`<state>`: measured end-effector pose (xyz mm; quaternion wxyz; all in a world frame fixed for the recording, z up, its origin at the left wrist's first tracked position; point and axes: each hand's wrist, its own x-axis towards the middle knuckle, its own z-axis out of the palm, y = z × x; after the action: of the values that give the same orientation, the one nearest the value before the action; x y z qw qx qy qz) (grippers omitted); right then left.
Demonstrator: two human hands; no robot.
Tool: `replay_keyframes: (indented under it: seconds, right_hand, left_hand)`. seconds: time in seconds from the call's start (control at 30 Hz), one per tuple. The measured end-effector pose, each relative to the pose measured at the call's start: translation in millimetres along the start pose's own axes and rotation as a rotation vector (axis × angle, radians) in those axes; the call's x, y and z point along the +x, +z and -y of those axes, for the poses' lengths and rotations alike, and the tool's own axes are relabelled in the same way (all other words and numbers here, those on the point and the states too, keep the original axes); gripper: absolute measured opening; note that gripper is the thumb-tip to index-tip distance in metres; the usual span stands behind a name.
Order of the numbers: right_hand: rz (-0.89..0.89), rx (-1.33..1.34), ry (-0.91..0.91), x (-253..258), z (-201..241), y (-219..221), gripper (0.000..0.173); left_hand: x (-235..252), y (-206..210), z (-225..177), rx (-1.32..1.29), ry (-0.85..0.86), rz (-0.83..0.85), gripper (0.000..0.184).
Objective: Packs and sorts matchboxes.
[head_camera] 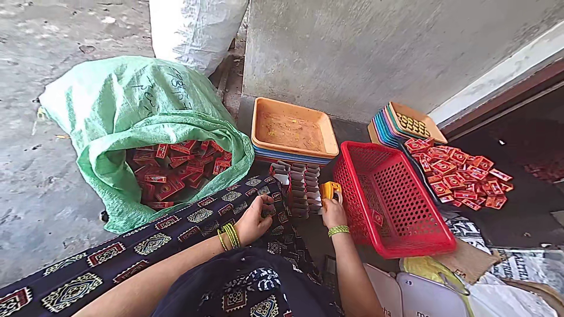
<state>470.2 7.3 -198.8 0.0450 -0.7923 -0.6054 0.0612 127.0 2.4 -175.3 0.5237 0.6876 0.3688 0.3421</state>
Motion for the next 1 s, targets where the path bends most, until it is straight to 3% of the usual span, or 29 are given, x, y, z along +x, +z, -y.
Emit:
replay_keyframes:
  seconds: [0.07, 0.2, 0.4, 0.5, 0.6, 0.7, 0.8, 0.9, 1.0]
  right_hand:
    - [0.069, -0.023, 0.022, 7.6, -0.5, 16.9, 0.037]
    - [0.013, -0.056, -0.020, 8.1, -3.6, 12.8, 0.021]
    - [0.138, -0.070, -0.061, 5.1, -12.6, 21.5, 0.034]
    - [0.086, -0.064, -0.031, -1.6, -8.6, 23.7, 0.022]
    - [-0.015, 0.056, -0.024, -15.0, 4.4, -0.5, 0.023]
    - [-0.215, 0.289, -0.165, -36.6, 27.3, -36.6, 0.022]
    - [-0.319, 0.586, -0.363, -55.7, 62.6, -66.0, 0.020]
    - [-0.176, 0.905, -0.425, -69.3, 105.7, -74.0, 0.016]
    - [-0.152, 1.072, -0.376, -75.0, 139.7, -62.4, 0.016]
  left_hand:
    - [-0.4, -1.4, 0.0, 0.009, 0.010, 0.003, 0.049]
    - [0.2, -4.6, 0.4, 0.029, -0.002, 0.027, 0.042]
    - [1.6, -3.1, 0.6, 0.061, 0.031, 0.067, 0.035]
    - [-0.1, -5.5, -1.0, 0.099, 0.051, 0.079, 0.033]
    - [-1.8, -8.1, -2.0, 0.115, 0.055, 0.078, 0.029]
    - [-0.6, -5.8, -2.4, 0.113, 0.066, 0.065, 0.027]
    - [1.1, 2.0, -3.5, 0.070, 0.105, 0.061, 0.052]
    - [-0.5, 5.7, -10.2, 0.094, 0.194, 0.061, 0.083]
    - [-5.7, 1.8, -17.3, 0.128, 0.162, 0.013, 0.088]
